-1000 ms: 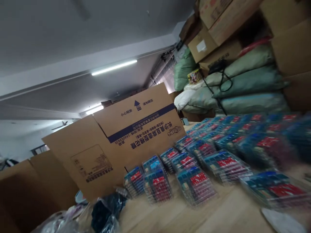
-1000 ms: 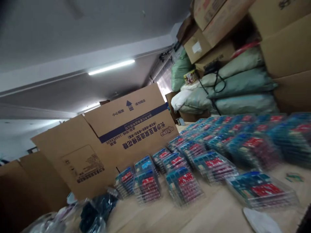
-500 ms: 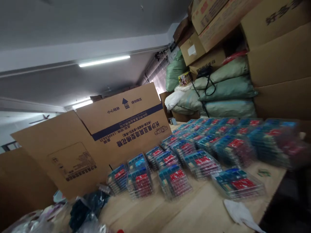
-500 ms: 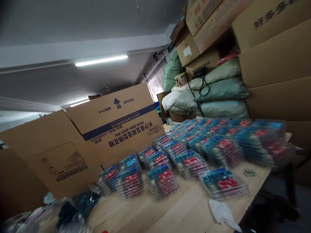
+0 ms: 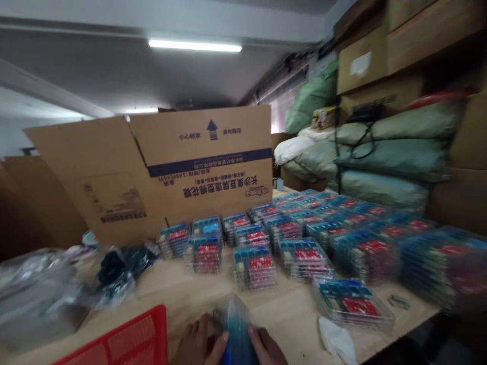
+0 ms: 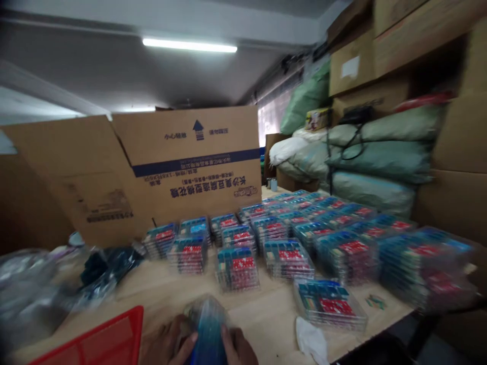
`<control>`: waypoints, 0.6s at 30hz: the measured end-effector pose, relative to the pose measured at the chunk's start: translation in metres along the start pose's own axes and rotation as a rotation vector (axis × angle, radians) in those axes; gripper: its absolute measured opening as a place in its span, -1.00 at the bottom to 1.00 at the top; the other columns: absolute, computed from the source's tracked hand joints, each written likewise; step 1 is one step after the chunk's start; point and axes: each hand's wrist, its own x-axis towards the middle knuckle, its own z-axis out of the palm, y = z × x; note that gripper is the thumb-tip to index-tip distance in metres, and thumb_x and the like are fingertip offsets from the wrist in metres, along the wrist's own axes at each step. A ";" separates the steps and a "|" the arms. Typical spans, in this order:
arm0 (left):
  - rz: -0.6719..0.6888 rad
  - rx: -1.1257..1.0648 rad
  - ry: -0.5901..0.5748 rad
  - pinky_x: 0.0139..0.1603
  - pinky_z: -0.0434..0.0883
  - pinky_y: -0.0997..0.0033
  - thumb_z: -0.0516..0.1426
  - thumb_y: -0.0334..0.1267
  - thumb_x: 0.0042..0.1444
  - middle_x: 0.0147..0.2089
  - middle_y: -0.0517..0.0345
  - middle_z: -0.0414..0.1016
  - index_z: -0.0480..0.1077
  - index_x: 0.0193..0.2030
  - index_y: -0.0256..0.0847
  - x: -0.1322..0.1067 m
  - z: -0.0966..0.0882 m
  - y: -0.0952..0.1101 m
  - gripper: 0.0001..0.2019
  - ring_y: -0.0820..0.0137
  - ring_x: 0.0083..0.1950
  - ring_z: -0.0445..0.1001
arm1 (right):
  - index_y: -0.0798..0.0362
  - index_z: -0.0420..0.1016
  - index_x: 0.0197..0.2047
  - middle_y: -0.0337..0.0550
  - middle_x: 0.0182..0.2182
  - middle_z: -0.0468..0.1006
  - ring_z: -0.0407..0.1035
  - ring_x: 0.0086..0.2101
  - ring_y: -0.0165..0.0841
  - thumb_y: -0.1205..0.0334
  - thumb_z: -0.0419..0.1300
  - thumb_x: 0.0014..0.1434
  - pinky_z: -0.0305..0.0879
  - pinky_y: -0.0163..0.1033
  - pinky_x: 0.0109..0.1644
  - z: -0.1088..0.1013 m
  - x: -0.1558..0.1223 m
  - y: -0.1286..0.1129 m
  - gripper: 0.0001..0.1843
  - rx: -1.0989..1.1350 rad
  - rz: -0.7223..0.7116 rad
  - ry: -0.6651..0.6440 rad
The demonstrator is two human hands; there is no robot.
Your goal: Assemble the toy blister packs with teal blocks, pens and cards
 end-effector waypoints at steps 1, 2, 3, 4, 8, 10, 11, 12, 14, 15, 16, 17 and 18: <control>0.005 -0.015 -0.008 0.09 0.30 0.09 -0.10 0.09 0.15 0.02 -0.12 0.50 0.33 0.10 -0.23 -0.004 -0.004 0.001 -0.46 0.09 0.11 0.40 | -0.01 0.52 -0.27 0.01 -0.29 0.58 0.44 -0.10 -0.07 -0.25 0.03 0.09 0.31 -0.07 0.03 -0.003 -0.002 0.001 -0.51 -0.125 -0.038 0.061; 0.003 -0.017 -0.028 0.10 0.28 0.06 -0.09 0.12 0.14 0.02 -0.13 0.49 0.32 0.10 -0.23 -0.008 -0.007 0.003 -0.44 0.07 0.11 0.39 | 0.00 0.51 -0.22 0.05 -0.24 0.56 0.42 -0.08 -0.06 -0.21 0.02 0.11 0.30 -0.04 0.04 -0.007 -0.005 -0.001 -0.52 -0.257 -0.099 0.138; 0.013 -0.017 -0.039 0.10 0.27 0.05 -0.08 0.16 0.12 0.03 -0.13 0.48 0.33 0.09 -0.22 -0.011 -0.010 0.005 -0.43 0.06 0.10 0.39 | 0.01 0.49 -0.16 0.08 -0.19 0.54 0.40 -0.06 -0.05 -0.17 0.00 0.14 0.30 -0.02 0.05 -0.010 -0.009 -0.006 -0.52 -0.373 -0.176 0.212; 0.001 -0.009 -0.028 0.10 0.25 0.02 -0.08 0.17 0.12 0.03 -0.13 0.48 0.32 0.09 -0.21 -0.013 -0.012 0.009 -0.42 0.05 0.09 0.39 | 0.02 0.46 -0.08 0.10 -0.11 0.50 0.37 -0.01 -0.06 -0.12 -0.03 0.17 0.28 -0.01 0.08 -0.012 -0.013 -0.013 -0.52 -0.455 -0.273 0.278; -0.070 -0.001 -0.016 0.08 0.25 -0.02 -0.06 0.20 0.11 0.01 -0.17 0.47 0.29 0.11 -0.23 -0.017 -0.013 0.025 -0.39 0.02 0.05 0.40 | -0.02 0.26 0.19 -0.01 0.18 0.27 0.14 0.18 -0.15 0.06 -0.12 0.29 0.14 0.02 0.22 -0.008 -0.027 -0.046 -0.54 -0.588 -0.699 0.173; -0.045 -0.009 -0.038 0.08 0.26 -0.03 -0.05 0.18 0.12 0.04 -0.18 0.44 0.28 0.13 -0.24 -0.021 -0.016 0.026 -0.40 0.02 0.07 0.38 | -0.05 0.32 0.15 -0.03 0.22 0.21 0.06 0.21 -0.07 0.07 -0.04 0.26 0.12 0.11 0.22 0.000 -0.028 -0.049 -0.57 -0.689 -0.837 0.077; -0.016 -0.007 -0.051 0.10 0.25 -0.03 -0.05 0.17 0.13 0.09 -0.19 0.41 0.28 0.13 -0.24 -0.024 -0.019 0.023 -0.41 0.01 0.11 0.36 | -0.04 0.37 0.10 -0.02 0.21 0.23 0.07 0.21 -0.03 0.07 -0.02 0.25 0.13 0.15 0.19 0.004 -0.026 -0.046 -0.60 -0.733 -0.880 0.050; 0.012 0.001 -0.060 0.14 0.23 -0.04 -0.04 0.15 0.13 0.15 -0.20 0.36 0.29 0.13 -0.24 -0.029 -0.024 0.017 -0.41 0.01 0.16 0.32 | -0.03 0.41 0.05 0.01 0.18 0.27 0.09 0.19 0.01 0.07 -0.01 0.24 0.16 0.18 0.16 0.006 -0.023 -0.039 -0.62 -0.762 -0.906 0.035; 0.009 0.040 -0.047 0.21 0.16 -0.06 0.01 0.13 0.12 0.26 -0.23 0.23 0.28 0.15 -0.27 -0.045 -0.032 -0.002 -0.41 -0.01 0.24 0.22 | -0.03 0.41 0.03 0.04 0.14 0.31 0.14 0.15 0.03 0.08 -0.05 0.25 0.21 0.21 0.09 0.005 -0.012 -0.022 -0.62 -0.776 -0.933 0.030; -0.033 0.067 -0.023 0.23 0.12 -0.09 0.04 0.13 0.09 0.30 -0.26 0.16 0.26 0.17 -0.30 -0.056 -0.035 -0.014 -0.37 -0.04 0.28 0.17 | -0.03 0.39 0.04 0.04 0.14 0.30 0.15 0.14 0.03 0.08 -0.05 0.25 0.22 0.21 0.08 0.002 -0.005 -0.012 -0.62 -0.773 -0.942 0.022; -0.098 0.092 0.009 0.25 0.08 -0.13 0.08 0.14 0.05 0.32 -0.29 0.12 0.23 0.20 -0.32 -0.069 -0.036 -0.027 -0.32 -0.07 0.30 0.12 | -0.05 0.38 0.05 0.03 0.14 0.30 0.17 0.13 0.02 0.08 -0.06 0.24 0.23 0.21 0.06 -0.003 0.003 -0.004 -0.62 -0.768 -0.952 0.014; -0.174 0.109 0.038 0.26 0.06 -0.15 0.10 0.15 0.03 0.32 -0.31 0.12 0.19 0.22 -0.34 -0.082 -0.036 -0.039 -0.27 -0.09 0.30 0.11 | -0.07 0.37 0.06 0.02 0.14 0.30 0.18 0.13 0.02 0.07 -0.06 0.24 0.24 0.19 0.05 -0.007 0.010 0.004 -0.61 -0.760 -0.965 0.000; -0.250 0.113 0.056 0.25 0.08 -0.14 0.11 0.16 0.01 0.30 -0.32 0.16 0.18 0.24 -0.35 -0.097 -0.034 -0.050 -0.24 -0.10 0.28 0.14 | -0.09 0.37 0.07 0.01 0.13 0.31 0.18 0.12 0.02 0.05 -0.06 0.23 0.24 0.18 0.05 -0.011 0.016 0.009 -0.60 -0.753 -0.979 -0.023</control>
